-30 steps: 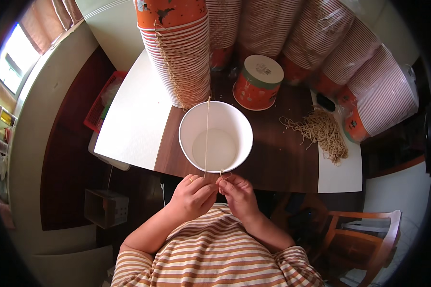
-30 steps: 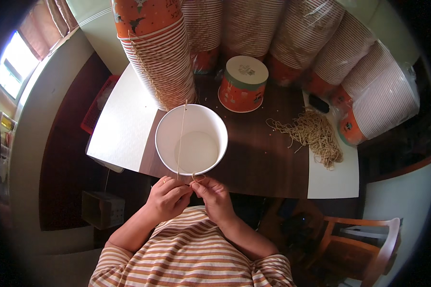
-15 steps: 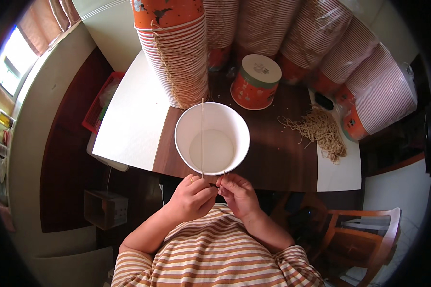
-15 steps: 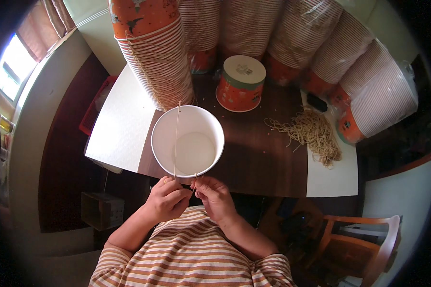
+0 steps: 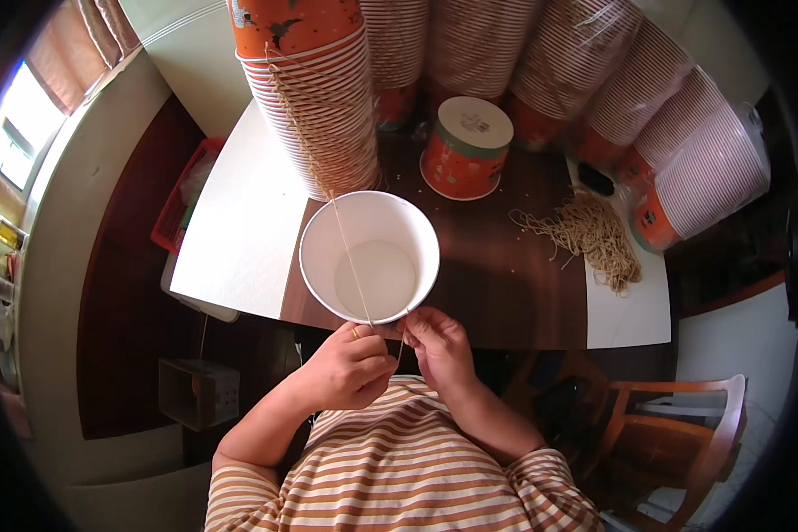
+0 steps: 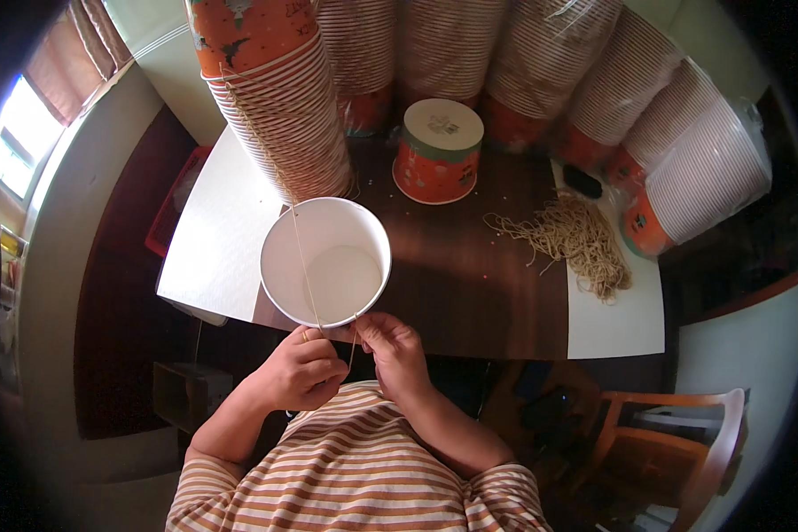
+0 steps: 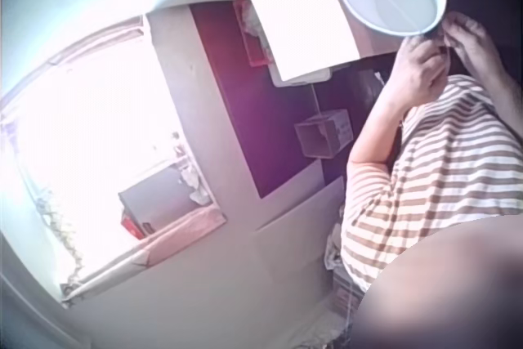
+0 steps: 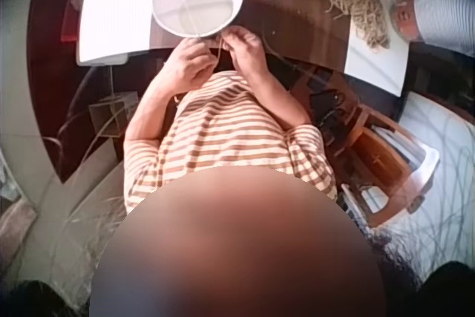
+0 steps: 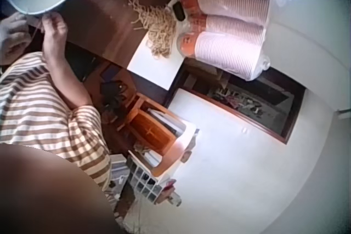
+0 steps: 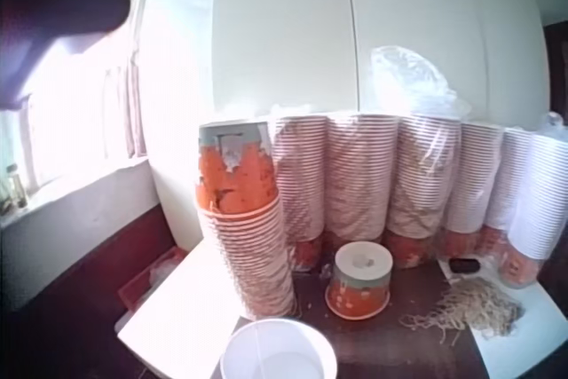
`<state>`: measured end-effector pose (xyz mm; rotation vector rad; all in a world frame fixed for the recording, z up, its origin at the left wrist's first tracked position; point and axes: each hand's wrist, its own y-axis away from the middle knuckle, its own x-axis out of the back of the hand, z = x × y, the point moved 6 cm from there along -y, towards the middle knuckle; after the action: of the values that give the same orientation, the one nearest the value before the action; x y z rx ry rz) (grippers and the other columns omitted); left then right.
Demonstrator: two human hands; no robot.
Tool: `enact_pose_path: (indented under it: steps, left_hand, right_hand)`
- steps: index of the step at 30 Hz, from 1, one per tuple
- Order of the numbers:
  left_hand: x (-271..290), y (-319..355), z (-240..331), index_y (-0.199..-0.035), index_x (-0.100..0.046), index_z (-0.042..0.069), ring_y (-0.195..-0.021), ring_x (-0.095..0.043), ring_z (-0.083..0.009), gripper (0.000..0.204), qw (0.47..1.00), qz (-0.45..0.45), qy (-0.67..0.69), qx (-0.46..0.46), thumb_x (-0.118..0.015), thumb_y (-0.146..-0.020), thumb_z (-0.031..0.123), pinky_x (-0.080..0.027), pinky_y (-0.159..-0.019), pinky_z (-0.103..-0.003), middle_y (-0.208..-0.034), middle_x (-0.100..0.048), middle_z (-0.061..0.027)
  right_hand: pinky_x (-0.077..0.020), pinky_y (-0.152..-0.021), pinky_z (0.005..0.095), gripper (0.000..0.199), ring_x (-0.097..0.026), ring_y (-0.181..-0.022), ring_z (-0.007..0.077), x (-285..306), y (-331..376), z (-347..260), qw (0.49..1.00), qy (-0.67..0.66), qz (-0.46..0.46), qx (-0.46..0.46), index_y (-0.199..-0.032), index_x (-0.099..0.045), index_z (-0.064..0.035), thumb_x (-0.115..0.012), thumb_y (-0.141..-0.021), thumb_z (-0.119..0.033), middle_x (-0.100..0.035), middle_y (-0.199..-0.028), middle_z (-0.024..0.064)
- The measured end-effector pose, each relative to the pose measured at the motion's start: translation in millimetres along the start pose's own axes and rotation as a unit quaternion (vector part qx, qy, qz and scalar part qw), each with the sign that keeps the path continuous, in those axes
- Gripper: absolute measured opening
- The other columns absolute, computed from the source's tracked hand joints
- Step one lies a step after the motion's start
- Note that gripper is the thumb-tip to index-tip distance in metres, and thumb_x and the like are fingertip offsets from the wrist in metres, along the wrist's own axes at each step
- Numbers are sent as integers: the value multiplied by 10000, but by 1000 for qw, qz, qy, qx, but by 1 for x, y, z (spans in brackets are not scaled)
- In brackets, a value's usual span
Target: Attaching strings or rubber bands to paper bowls for packaging or use.
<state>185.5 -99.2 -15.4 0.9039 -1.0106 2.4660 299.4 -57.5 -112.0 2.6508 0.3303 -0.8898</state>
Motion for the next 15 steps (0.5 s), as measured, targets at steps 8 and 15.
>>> enact_pose_path:
  steps: [8,15]
  left_hand:
    - [-2,4,-8,-775,-634,71,-706,-556,-225,144,993,20,-94,68,-681,-649,24,-459,-703,-352,-731,-545,-37]
    - [-8,-3,-7,-856,-656,57,-770,-598,-243,180,988,49,-129,67,-692,-680,46,-471,-713,-350,-865,-630,-66]
  right_hand:
    - [-397,-647,210,134,-481,-689,75,3,-2,-6,1000,-17,-2,-24,-900,-625,-25,-572,-909,-148,-619,-830,43]
    - [-395,-653,208,148,-476,-684,69,3,1,2,999,-13,-27,-18,-931,-628,-16,-576,-901,-151,-627,-849,44]
